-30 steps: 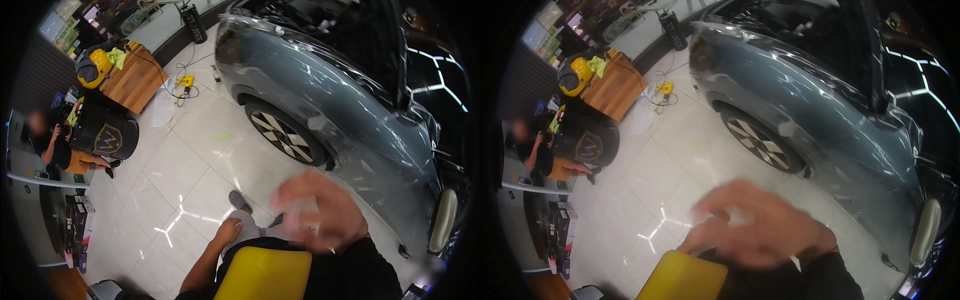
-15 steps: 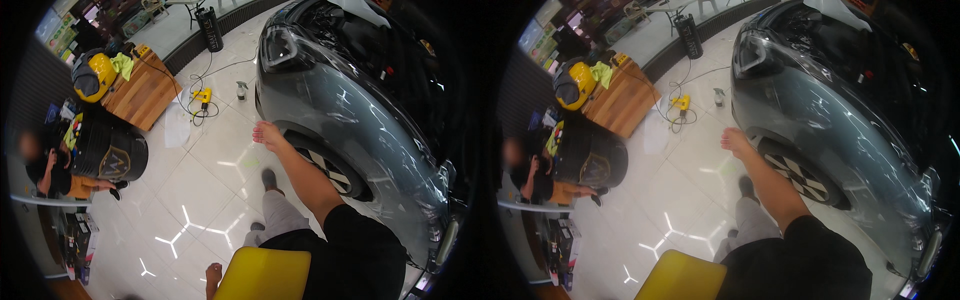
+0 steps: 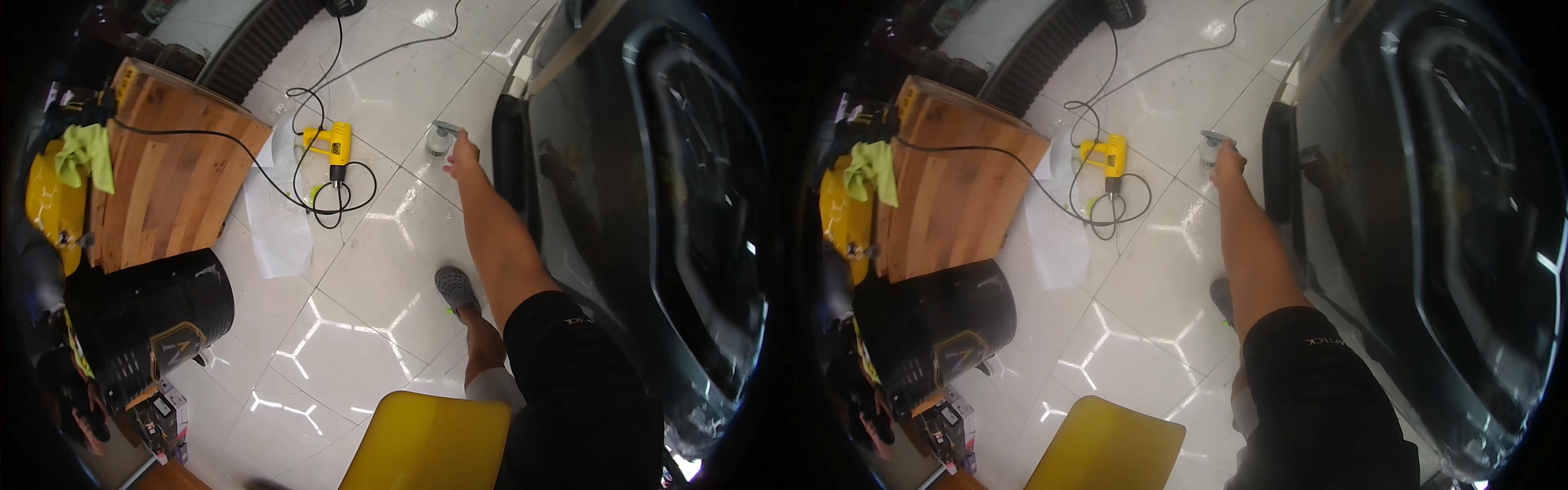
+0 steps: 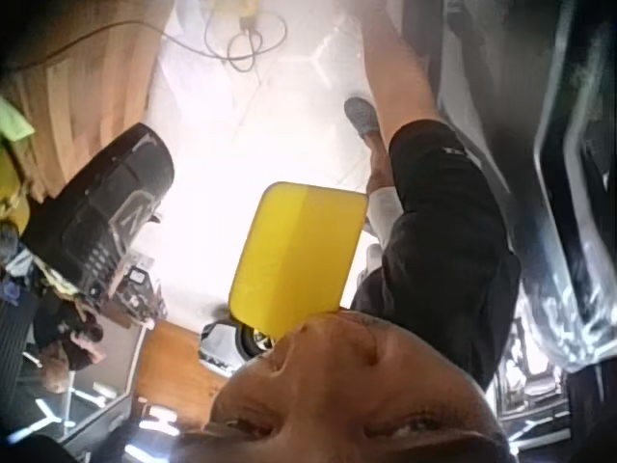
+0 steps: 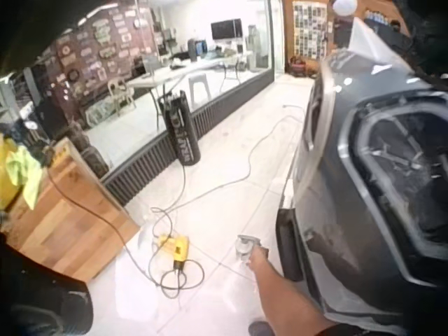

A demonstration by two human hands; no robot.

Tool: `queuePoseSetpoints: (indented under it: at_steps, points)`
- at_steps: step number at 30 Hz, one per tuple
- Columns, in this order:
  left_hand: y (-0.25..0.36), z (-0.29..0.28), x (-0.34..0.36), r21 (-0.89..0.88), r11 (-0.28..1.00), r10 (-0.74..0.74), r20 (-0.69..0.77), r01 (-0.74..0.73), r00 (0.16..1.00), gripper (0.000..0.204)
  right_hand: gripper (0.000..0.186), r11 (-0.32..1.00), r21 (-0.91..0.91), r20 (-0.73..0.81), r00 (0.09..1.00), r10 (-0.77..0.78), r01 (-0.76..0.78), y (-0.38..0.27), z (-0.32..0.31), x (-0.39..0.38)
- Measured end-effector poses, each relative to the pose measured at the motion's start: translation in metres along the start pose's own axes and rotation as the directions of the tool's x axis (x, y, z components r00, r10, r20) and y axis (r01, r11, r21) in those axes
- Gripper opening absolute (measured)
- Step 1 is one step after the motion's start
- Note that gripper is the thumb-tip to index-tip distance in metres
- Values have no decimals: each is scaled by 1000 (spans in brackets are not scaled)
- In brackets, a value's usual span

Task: The person prepares a large sheet of vinyl wrap by peeling the backing and spraying the surface. They then apply the wrap to the front fender of a grey car, smoothing it with a squeegee and trimming the edges with a knife. The person also uses a heat gun to stretch the material around the wheel arch.

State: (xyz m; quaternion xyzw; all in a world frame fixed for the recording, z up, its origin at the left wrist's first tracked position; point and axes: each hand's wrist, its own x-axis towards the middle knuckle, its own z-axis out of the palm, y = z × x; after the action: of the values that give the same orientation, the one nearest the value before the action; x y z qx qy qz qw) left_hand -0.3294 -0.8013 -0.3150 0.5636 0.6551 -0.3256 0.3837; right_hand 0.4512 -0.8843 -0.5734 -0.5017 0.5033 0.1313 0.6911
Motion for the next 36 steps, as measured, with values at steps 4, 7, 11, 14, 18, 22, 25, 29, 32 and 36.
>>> queuePoseSetpoints:
  at_steps: [4, 7, 11, 14, 18, 22, 25, 29, 32, 36]
  points:
    - [61, 4, 3, -5, 998, -68, 4, 68, 998, 34, 44, 996, 94, -4, 1000, 6, -5, -5, 32, 79]
    - [59, 2, -18, -10, 997, -82, 40, 82, 996, 34, 19, 999, 20, -126, 992, -28, 31, -26, 50, 105]
    - [30, -5, -64, -27, 985, -166, 77, 168, 983, 34, 42, 902, -212, 52, 926, -373, 375, 38, 32, 12]
    - [-5, -21, -83, 2, 987, -162, 114, 162, 980, 34, 56, 846, -257, 168, 883, -437, 467, 67, -40, -72]
    - [-70, -34, -83, 50, 998, -30, 160, 22, 987, 35, 59, 862, -131, 335, 840, -426, 489, 27, -150, -211]
    - [-139, -46, -18, 42, 961, 262, 170, -272, 950, 35, 71, 808, 38, 541, 668, -511, 587, -17, -248, -410]
    - [-91, -39, 41, 386, 692, 615, 127, -610, 778, 31, 82, 561, 103, 612, 393, -687, 821, -12, -325, -493]
    - [-18, 28, 99, 481, 288, 908, 139, -828, 396, 23, 73, 647, -130, 713, 524, -465, 751, -4, -422, -529]
    - [54, 126, 138, 484, 162, 915, 252, -860, 315, 29, 59, 824, -210, 686, 680, -259, 526, 34, -514, -504]
    - [123, 304, 270, 646, -36, 867, 399, -763, 297, 33, 52, 602, -489, 708, 691, -148, 631, 123, -618, -416]
